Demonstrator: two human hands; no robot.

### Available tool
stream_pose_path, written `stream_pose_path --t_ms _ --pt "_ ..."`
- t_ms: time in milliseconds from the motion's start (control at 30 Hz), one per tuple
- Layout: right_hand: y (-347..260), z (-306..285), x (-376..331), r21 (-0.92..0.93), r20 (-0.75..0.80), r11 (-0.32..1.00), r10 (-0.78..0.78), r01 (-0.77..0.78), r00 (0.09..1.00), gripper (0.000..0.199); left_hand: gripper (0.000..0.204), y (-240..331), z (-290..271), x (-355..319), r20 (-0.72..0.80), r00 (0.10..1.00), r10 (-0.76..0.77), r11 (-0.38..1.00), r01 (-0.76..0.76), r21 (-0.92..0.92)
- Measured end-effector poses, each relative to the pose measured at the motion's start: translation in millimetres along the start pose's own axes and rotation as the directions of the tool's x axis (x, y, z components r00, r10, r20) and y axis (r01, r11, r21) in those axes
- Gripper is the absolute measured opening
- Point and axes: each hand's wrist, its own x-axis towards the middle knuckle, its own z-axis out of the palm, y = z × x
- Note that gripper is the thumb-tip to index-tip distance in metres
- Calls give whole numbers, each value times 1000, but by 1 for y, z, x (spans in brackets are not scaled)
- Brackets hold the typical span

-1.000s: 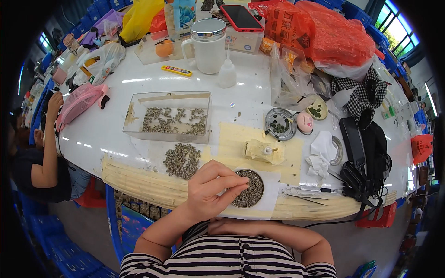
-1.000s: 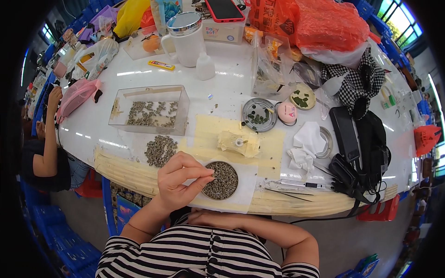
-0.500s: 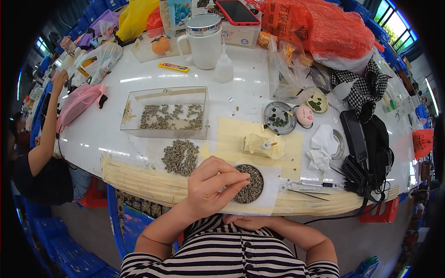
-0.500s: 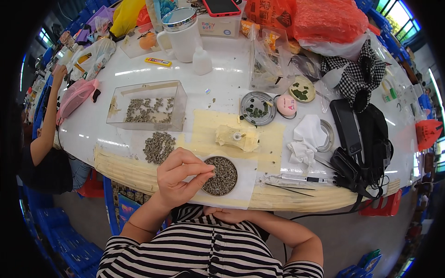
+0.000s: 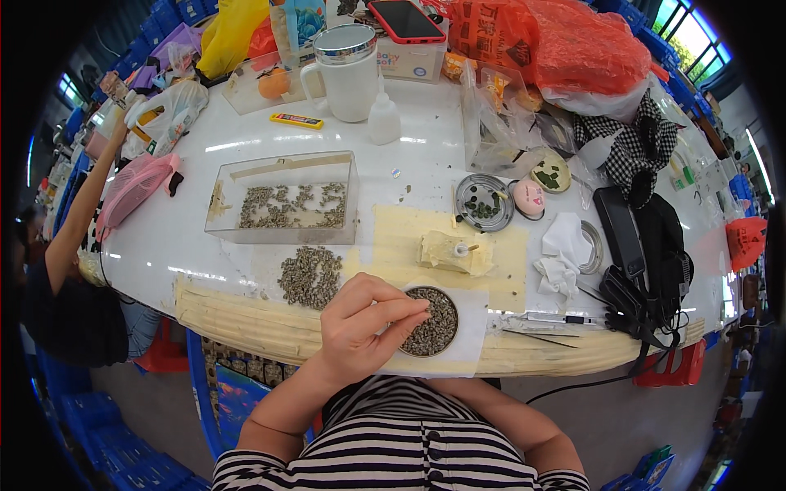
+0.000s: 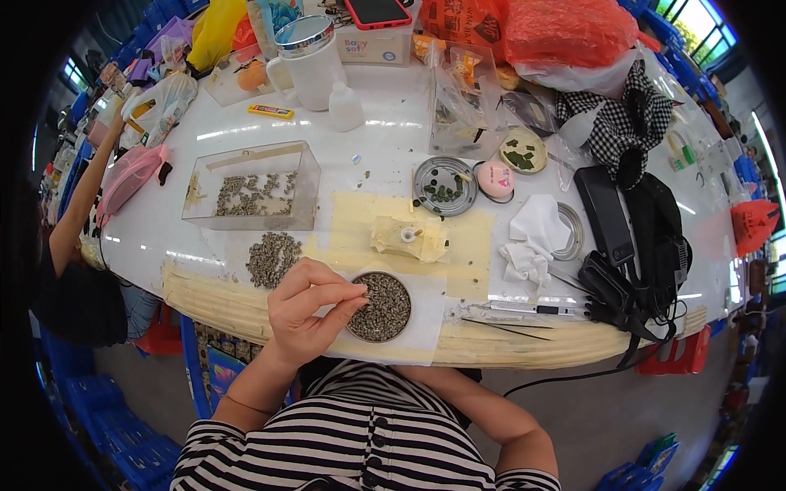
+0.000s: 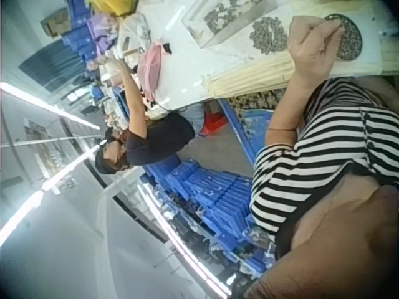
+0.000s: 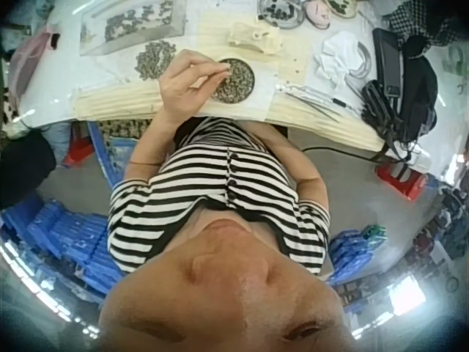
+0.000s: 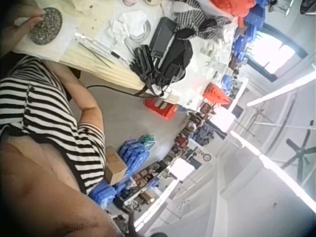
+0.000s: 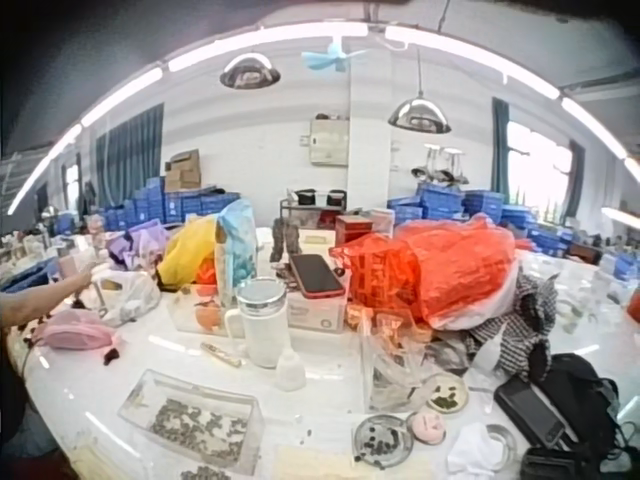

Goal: The person picks up small metal beads by hand and presses them into a mold or base, using a fine metal tool to seat them firmly. They handle one bead at a time, picking them from a small metal tray and placing them into a larger object on the table.

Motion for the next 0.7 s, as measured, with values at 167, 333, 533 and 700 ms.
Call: stream_pose_path --t_ms 167,333,533,700 --pt "15 3 28 6 -86 999 52 -52 995 39 24 1 2 2 -34 999 17 997 -15 79" --pt "-19 -29 -12 -155 162 987 71 -45 984 40 22 -3 0 -2 -57 998 34 992 -27 124" --pt "-90 -137 -44 -224 548 965 240 -136 801 43 25 1 5 1 -50 995 86 991 -80 107" --pt "-140 -181 -7 44 223 998 24 -35 975 26 27 14 5 10 -14 994 105 993 -104 52"
